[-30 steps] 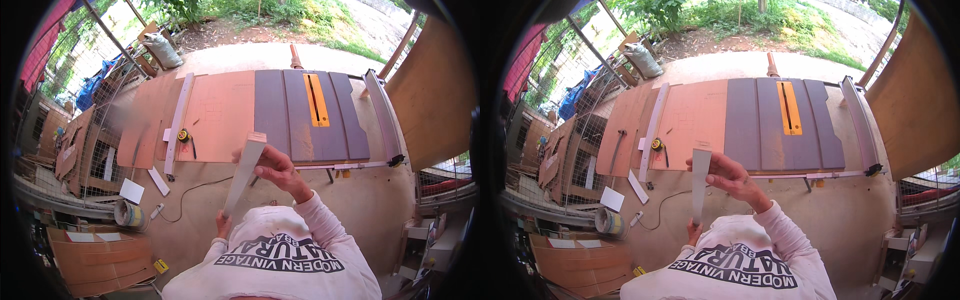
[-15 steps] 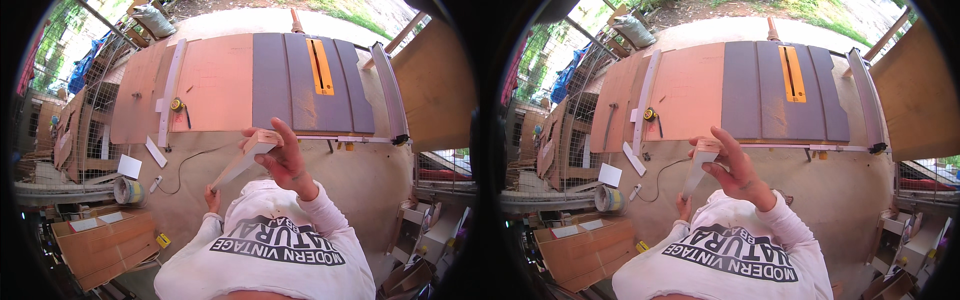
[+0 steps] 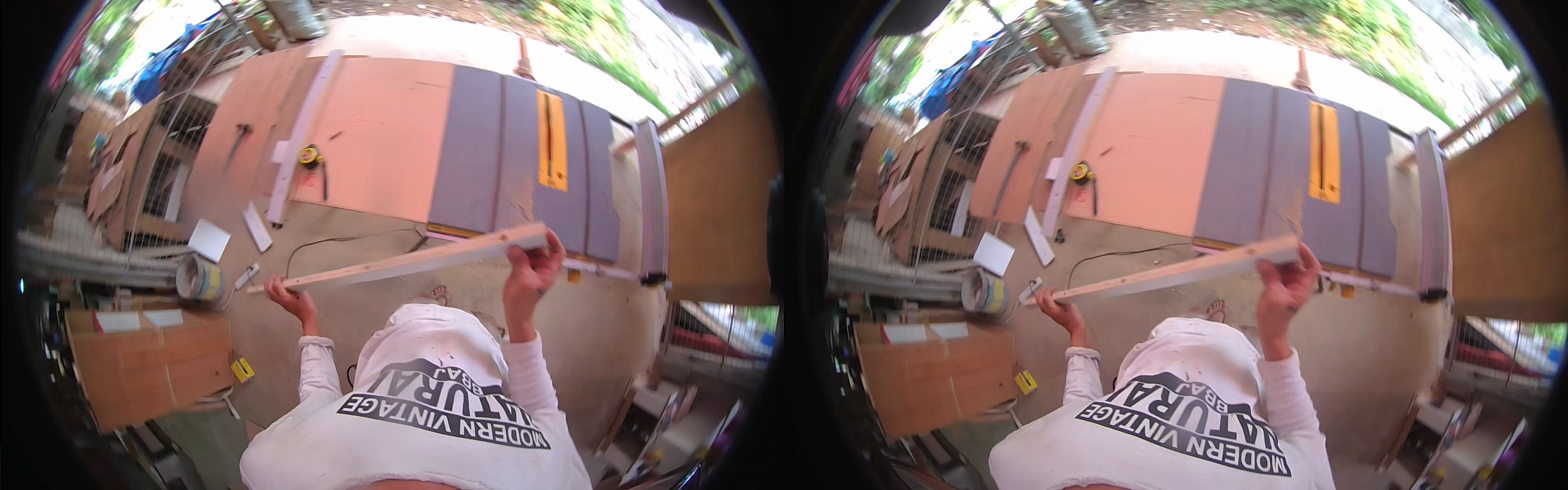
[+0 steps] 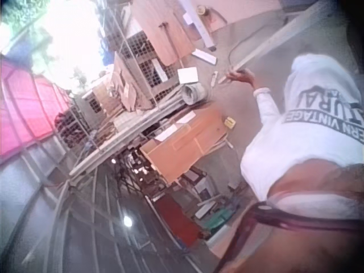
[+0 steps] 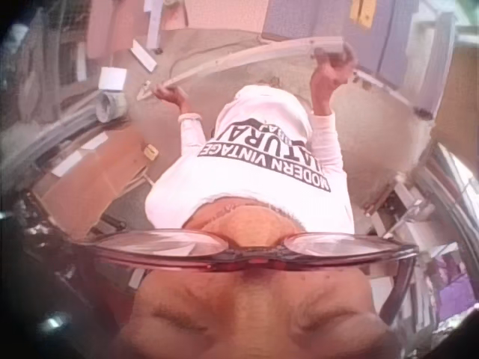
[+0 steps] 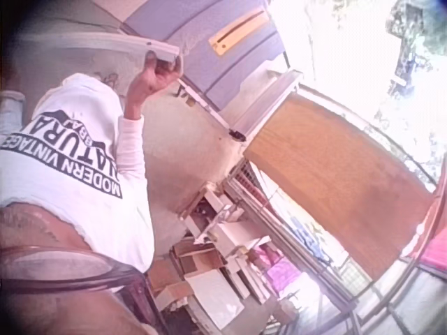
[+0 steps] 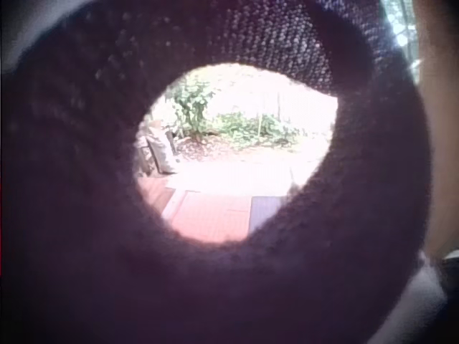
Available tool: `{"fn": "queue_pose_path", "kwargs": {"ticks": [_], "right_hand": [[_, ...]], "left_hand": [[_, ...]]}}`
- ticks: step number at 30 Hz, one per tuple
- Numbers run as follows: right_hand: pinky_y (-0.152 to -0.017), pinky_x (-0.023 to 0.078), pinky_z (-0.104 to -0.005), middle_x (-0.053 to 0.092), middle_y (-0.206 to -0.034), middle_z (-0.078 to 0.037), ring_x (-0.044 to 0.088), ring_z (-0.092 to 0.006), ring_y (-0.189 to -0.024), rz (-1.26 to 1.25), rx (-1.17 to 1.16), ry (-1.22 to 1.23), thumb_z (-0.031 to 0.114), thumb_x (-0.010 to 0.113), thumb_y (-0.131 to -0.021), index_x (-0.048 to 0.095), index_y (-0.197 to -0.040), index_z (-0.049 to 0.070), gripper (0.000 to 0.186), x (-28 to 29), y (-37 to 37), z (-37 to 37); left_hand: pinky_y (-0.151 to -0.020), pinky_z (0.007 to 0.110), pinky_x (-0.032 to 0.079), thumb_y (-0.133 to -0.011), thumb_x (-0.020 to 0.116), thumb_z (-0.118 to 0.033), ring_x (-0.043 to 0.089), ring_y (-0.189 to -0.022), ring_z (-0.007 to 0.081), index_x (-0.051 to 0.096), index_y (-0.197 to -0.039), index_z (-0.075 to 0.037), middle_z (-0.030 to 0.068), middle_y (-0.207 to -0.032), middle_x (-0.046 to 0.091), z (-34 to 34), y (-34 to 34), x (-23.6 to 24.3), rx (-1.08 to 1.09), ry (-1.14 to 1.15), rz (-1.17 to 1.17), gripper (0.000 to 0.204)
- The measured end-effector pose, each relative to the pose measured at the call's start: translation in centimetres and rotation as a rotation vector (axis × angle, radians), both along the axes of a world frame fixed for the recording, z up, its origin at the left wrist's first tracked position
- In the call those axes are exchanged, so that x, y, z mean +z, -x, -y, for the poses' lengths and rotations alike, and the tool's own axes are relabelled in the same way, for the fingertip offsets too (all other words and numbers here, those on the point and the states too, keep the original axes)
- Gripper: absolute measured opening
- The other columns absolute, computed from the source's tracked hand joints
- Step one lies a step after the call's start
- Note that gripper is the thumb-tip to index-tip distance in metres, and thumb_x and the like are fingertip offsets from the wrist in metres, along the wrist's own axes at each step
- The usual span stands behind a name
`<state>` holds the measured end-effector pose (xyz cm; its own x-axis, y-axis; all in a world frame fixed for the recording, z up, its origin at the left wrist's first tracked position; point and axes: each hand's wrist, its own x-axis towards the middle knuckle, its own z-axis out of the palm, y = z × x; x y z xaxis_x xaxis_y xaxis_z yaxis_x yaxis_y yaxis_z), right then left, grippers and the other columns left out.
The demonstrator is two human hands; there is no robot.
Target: The person measures a table saw surface with a tape measure and marks it with a pencil. They then position a thin wooden strip on the saw and appear to prepare for cutting.
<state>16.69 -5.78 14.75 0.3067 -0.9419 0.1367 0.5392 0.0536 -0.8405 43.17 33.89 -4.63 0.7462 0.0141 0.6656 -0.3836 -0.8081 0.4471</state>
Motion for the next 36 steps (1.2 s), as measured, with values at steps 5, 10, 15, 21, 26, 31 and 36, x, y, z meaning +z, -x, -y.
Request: {"fn": "queue_pose_path", "kwargs": {"ticks": [5, 10, 15, 21, 26, 31, 36], "right_hand": [[-0.11, 0.048, -0.0465, 0.052, -0.135, -0.015, 0.056, -0.0296, -0.123, -0.05, 0.112, -0.44, 0.009, 0.06, -0.103, 0.033, -0.153, 0.005, 0.057, -11.3, 8.3, -0.8], [-0.108, 0.053, -0.048, 0.06, -0.131, -0.019, 0.063, -0.0308, -0.118, -0.007, 0.221, -0.652, 0.022, 0.059, -0.105, 0.042, -0.145, 0.0, 0.048, -28.4, 17.6, -2.8], [-0.1, 0.059, -0.049, 0.065, -0.121, -0.021, 0.067, -0.0347, -0.11, -0.119, 0.219, -0.844, 0.027, 0.057, -0.105, 0.053, -0.128, -0.006, 0.041, -38.0, 24.7, -0.7], [-0.097, 0.058, -0.0485, 0.066, -0.111, -0.019, 0.068, -0.0342, -0.103, -0.539, 0.04, -0.93, 0.036, 0.048, -0.107, 0.059, -0.119, -0.006, 0.045, -35.8, 25.2, -1.5], [-0.092, 0.057, -0.0476, 0.066, -0.12, -0.018, 0.066, -0.0322, -0.108, -0.794, 0.14, -0.843, 0.033, 0.056, -0.104, 0.057, -0.135, -0.002, 0.047, -36.0, 25.6, -2.3], [-0.082, 0.059, -0.0378, 0.068, -0.12, -0.012, 0.067, -0.0223, -0.105, -1.002, 0.077, -0.429, 0.024, 0.063, -0.1, 0.057, -0.137, -0.002, 0.045, -26.6, 19.8, -3.5], [-0.082, 0.057, -0.0305, 0.068, -0.124, -0.008, 0.065, -0.0152, -0.102, -0.634, 0.451, -0.13, 0.01, 0.072, -0.093, 0.059, -0.138, 0.002, 0.048, -11.2, 11.4, -0.5]], "left_hand": [[-0.115, 0.05, 0.037, -0.095, 0.052, 0.005, 0.034, -0.147, 0.0382, 0.04, -0.15, -0.008, 0.0205, -0.162, 0.024, 5.4, -2.9, 12.8, -0.044, 0.585, 0.055, 0.057], [-0.103, 0.044, 0.053, -0.098, 0.054, 0.0, 0.064, -0.12, 0.0329, 0.017, -0.161, -0.009, 0.0238, -0.15, 0.048, 12.2, 2.5, 21.2, -0.558, 1.181, -0.251, 0.074], [-0.093, 0.044, 0.059, -0.104, 0.051, -0.014, 0.072, -0.105, 0.0327, 0.03, -0.155, -0.001, 0.0239, -0.12, 0.07, 16.7, 5.5, 23.8, -0.869, 1.469, -0.465, 0.056], [-0.085, 0.043, 0.06, -0.111, 0.042, -0.027, 0.073, -0.092, 0.0298, 0.047, -0.139, 0.001, 0.0215, -0.113, 0.07, 21.5, 7.4, 27.7, -0.995, 1.176, -0.541, 0.04], [-0.077, 0.036, 0.058, -0.111, 0.043, -0.036, 0.067, -0.082, 0.0205, 0.053, -0.122, 0.0, 0.0152, -0.104, 0.066, 24.3, 8.3, 27.7, -1.207, 1.531, -0.646, 0.039], [-0.069, 0.033, 0.055, -0.112, 0.043, -0.037, 0.064, -0.079, 0.0179, 0.055, -0.118, 0.001, 0.0135, -0.098, 0.065, 27.0, 7.7, 29.3, -1.251, 1.425, -0.612, 0.041], [-0.068, 0.033, 0.056, -0.111, 0.047, -0.035, 0.067, -0.075, 0.02, 0.058, -0.117, 0.004, 0.016, -0.1, 0.066, 31.3, 9.5, 31.5, -1.533, 0.915, -0.64, 0.041]]}}
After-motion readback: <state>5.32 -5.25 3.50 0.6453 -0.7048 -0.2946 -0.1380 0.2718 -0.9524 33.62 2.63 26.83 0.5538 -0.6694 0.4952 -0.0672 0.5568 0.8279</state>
